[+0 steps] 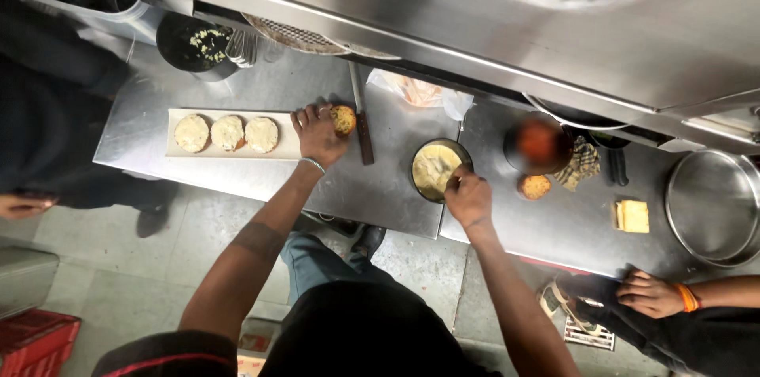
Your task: The person spreads a white creamy topping from a bowl onto fried round bases one at a time using a small spatula, placing each finished base on a long white serving plate. They then spoon a red chutney topping onto each base, add a green garnish, and carry the finished plate across the kitchen.
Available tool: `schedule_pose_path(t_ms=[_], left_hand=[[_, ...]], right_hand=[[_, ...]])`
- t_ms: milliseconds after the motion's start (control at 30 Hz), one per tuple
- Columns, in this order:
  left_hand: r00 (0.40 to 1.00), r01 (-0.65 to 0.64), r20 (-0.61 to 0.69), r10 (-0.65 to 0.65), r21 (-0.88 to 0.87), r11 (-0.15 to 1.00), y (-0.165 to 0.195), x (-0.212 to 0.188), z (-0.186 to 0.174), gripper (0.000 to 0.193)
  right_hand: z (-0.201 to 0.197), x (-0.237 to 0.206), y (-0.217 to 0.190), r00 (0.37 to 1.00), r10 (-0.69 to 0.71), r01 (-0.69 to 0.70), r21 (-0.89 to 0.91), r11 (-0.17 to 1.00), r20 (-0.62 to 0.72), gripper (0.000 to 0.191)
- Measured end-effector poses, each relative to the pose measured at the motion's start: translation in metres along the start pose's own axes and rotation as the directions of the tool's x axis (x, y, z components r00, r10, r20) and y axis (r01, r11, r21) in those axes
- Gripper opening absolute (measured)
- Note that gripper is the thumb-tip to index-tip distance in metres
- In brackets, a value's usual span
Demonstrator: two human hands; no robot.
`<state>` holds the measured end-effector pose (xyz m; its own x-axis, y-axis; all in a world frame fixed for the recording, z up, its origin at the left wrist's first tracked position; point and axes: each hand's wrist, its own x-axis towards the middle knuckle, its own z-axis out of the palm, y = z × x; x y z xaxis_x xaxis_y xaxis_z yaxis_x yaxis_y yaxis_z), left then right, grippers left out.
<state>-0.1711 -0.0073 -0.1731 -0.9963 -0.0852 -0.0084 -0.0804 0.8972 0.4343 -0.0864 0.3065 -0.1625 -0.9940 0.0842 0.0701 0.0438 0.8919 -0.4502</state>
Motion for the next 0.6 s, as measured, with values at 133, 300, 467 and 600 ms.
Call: schedule_pose_path(t_ms=[133, 300, 467, 600], left_hand=[[0.997, 0.023, -0.064, -0.032, -0.134, 0.991, 0.002, -0.001, -0.007, 0.078], [0.969, -0.129, -0.245, 0.012, -0.465, 0.876, -0.005, -0.014, -0.006, 0.076], [0.996, -0.071, -0.087, -0.020, -0.910, 0.408, 0.010, -0.051, 0.008, 0.079], [0.990, -0.025, 0.045, 0.131, -0.870, 0.492, 0.034, -0.083, 0.000, 0.076]], right_hand=[[-0.005, 0.008, 0.005, 0.748, 0.488, -0.660, 0.422, 0.622, 0.450, 0.011], [-0.032, -0.004, 0.042, 0.786, 0.249, -0.617, 0.745, 0.254, 0.566, 0.017], [-0.062, -0.024, 0.053, 0.614, 0.279, -0.780, 0.623, 0.065, 0.739, 0.016], [-0.094, -0.037, 0.031, 0.671, 0.202, -0.733, 0.679, 0.037, 0.714, 0.016]])
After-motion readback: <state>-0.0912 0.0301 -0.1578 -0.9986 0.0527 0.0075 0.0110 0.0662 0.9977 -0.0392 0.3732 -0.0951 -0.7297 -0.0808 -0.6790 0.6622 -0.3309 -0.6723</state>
